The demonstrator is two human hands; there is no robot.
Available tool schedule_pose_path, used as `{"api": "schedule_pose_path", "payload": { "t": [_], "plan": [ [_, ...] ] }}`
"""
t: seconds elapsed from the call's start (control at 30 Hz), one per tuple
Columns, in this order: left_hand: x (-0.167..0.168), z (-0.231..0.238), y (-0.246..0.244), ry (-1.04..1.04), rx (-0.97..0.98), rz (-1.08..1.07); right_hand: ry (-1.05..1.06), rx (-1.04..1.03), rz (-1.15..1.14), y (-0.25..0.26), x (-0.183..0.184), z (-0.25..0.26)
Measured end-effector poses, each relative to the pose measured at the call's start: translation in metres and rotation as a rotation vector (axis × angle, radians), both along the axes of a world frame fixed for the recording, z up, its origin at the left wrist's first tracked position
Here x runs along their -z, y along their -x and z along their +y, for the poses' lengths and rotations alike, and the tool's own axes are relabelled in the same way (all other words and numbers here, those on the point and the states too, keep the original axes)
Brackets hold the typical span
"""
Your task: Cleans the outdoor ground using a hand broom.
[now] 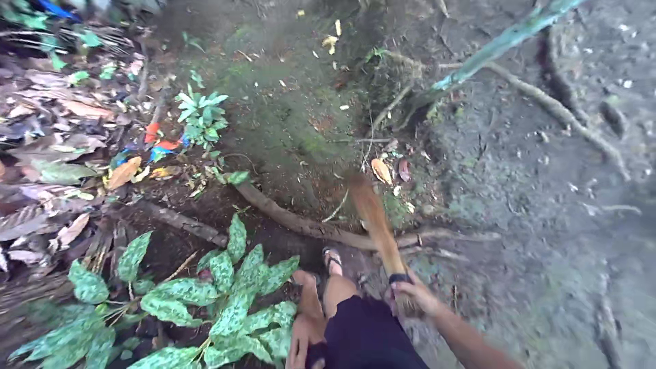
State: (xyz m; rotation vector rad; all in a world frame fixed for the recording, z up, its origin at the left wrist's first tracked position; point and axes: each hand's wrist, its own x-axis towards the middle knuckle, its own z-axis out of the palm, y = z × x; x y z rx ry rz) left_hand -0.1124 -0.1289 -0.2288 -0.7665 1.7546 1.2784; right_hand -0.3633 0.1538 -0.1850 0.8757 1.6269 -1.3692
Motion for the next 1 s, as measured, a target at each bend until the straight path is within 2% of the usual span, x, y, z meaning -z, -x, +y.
{"api": "schedule_pose_path", "payload": {
  "t": [0.1, 0.2, 0.27, 0.37, 0.47, 0.57, 0.6, 0.7, 0.8, 0.87, 0.93, 1.0],
  "plan": [
    [0.003, 0.009, -0.011, 0.016, 0.042, -0.027, -0.158, 0.299, -0.007, 0.008, 0.024, 0.024],
    [0.0, 0.022, -0.004, 0.056, 0.124, -0.082, -0.204, 0.563, -0.032, 0.04, 0.083, 0.017],
    [-0.005, 0.034, 0.002, 0.081, 0.181, -0.159, -0.117, 0.635, -0.101, 0.054, 0.12, -0.021],
    [-0.012, 0.057, 0.011, 0.123, 0.244, -0.219, 0.206, 0.616, -0.316, 0.071, 0.137, -0.097],
    [-0.011, 0.084, 0.017, 0.164, 0.288, -0.246, 0.603, 0.474, -0.455, 0.079, 0.126, -0.107],
    [-0.012, 0.109, 0.026, 0.183, 0.284, -0.263, 0.858, 0.074, -0.348, 0.066, 0.098, -0.07],
    [-0.013, 0.118, 0.028, 0.185, 0.274, -0.279, 0.908, 0.015, -0.335, 0.058, 0.082, -0.059],
    [-0.015, 0.144, 0.04, 0.185, 0.153, -0.278, 0.981, 0.037, -0.321, 0.04, 0.027, -0.011],
    [-0.02, 0.168, 0.053, 0.262, 0.006, -0.183, 0.905, 0.185, -0.301, 0.036, -0.016, 0.047],
    [-0.029, 0.182, 0.066, 0.35, 0.003, -0.057, 0.738, 0.322, -0.312, 0.035, -0.031, 0.072],
    [-0.04, 0.196, 0.081, 0.4, 0.051, 0.102, 0.53, 0.453, -0.301, 0.033, -0.024, 0.082],
    [-0.05, 0.208, 0.096, 0.343, 0.07, 0.174, 0.337, 0.572, -0.284, 0.036, 0.014, 0.076]
  ]
}}
